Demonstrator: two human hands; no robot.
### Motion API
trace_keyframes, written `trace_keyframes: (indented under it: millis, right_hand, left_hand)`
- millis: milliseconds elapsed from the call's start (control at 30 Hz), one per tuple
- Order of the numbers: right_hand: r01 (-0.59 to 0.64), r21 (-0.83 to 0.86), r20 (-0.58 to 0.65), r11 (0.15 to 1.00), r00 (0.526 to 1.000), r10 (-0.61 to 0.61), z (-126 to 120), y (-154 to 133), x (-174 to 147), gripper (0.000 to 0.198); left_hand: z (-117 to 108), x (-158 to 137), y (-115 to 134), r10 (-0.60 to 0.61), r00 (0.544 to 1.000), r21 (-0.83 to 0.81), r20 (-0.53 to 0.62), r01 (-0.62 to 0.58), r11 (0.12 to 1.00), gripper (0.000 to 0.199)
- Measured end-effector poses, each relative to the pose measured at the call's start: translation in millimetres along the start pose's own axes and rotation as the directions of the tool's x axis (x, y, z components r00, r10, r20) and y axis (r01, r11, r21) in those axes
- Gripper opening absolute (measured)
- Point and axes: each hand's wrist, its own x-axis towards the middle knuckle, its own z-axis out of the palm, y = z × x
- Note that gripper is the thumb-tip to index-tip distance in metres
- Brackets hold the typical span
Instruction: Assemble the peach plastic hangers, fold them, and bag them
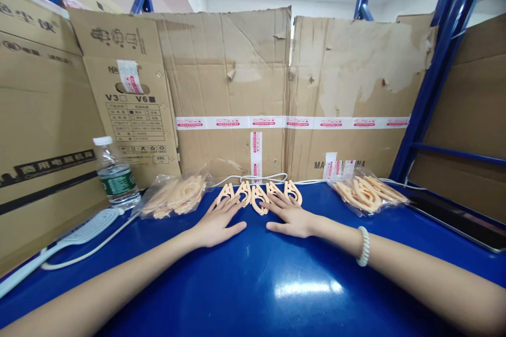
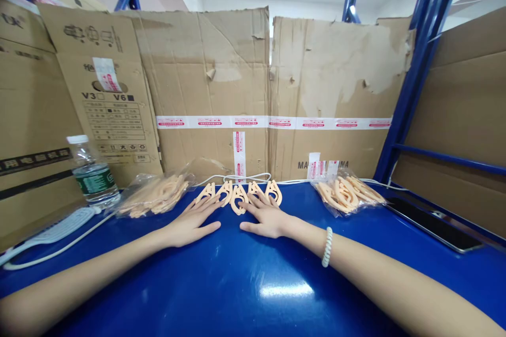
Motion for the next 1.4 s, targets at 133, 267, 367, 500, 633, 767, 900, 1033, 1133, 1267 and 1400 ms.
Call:
trace_keyframes:
  millis: [133, 267, 367, 500, 633, 767, 900, 1033, 1133, 1267, 1400]
  right_hand:
    - [-0.022, -0.001, -0.047, 1.000, 0.999, 0.022, 3.5, -1.9, 3.5, 0.079]
    - [-0.087, -0.006, -0.063, 0.996, 0.994, 0.086, 7.5, -7.3, 6.8, 0.081]
    - [-0.119, -0.018, -0.069, 0.993, 0.991, 0.118, 8.4, -10.4, 11.1, 0.084]
    - [-0.136, -0.044, -0.083, 0.990, 0.988, 0.132, 9.1, -12.4, 14.8, 0.084]
    - [-0.101, -0.110, -0.194, 0.989, 0.978, 0.078, 11.5, -16.5, 4.4, 0.082]
    - [0.060, -0.185, -0.248, 0.981, 0.963, -0.105, 14.6, -18.1, -19.3, 0.079]
    - [0.099, -0.131, -0.262, 0.986, 0.956, -0.130, 14.7, -13.2, -34.1, 0.065]
    - [0.144, -0.098, -0.272, 0.985, 0.948, -0.165, 12.2, -11.4, -35.6, 0.056]
    - [0.165, -0.068, -0.236, 0.984, 0.955, -0.177, 10.9, -14.7, -36.5, 0.053]
    - [0.164, -0.047, -0.182, 0.985, 0.969, -0.170, 10.0, -18.6, -38.8, 0.055]
    - [0.154, -0.051, -0.182, 0.987, 0.970, -0.161, 9.6, -20.2, -39.7, 0.055]
  left_hand:
    - [1.0, 0.4, -0.2, 0.002, 1.000, 0.012, -0.008, -0.002, 1.000, 0.070]
    - [2.0, -0.8, -0.3, 0.003, 1.000, 0.018, -0.017, -0.003, 1.000, 0.070]
    - [3.5, -0.9, -1.1, 0.005, 0.999, 0.026, -0.034, -0.005, 1.000, 0.069]
    - [1.4, -1.9, 2.0, 0.036, 0.997, 0.050, -0.064, -0.033, 0.998, 0.064]
    - [-7.8, -10.7, 10.8, 0.108, 0.987, 0.106, -0.121, -0.095, 0.990, 0.055]
    - [-16.1, -29.1, 12.8, 0.350, 0.906, 0.335, -0.237, -0.262, 0.905, 0.040]
    - [-22.9, -41.2, -1.2, 0.334, 0.835, 0.437, -0.437, -0.127, 0.890, 0.034]
    - [-29.9, -40.4, -21.1, 0.104, 0.775, 0.319, -0.623, 0.131, 0.939, 0.031]
    - [-28.3, -38.7, -31.6, 0.025, 0.784, 0.282, -0.620, 0.193, 0.940, 0.031]
    - [-18.8, -38.3, -36.9, -0.083, 0.813, 0.248, -0.577, 0.271, 0.930, 0.037]
    - [-13.0, -37.1, -40.4, -0.132, 0.840, 0.256, -0.526, 0.305, 0.917, 0.048]
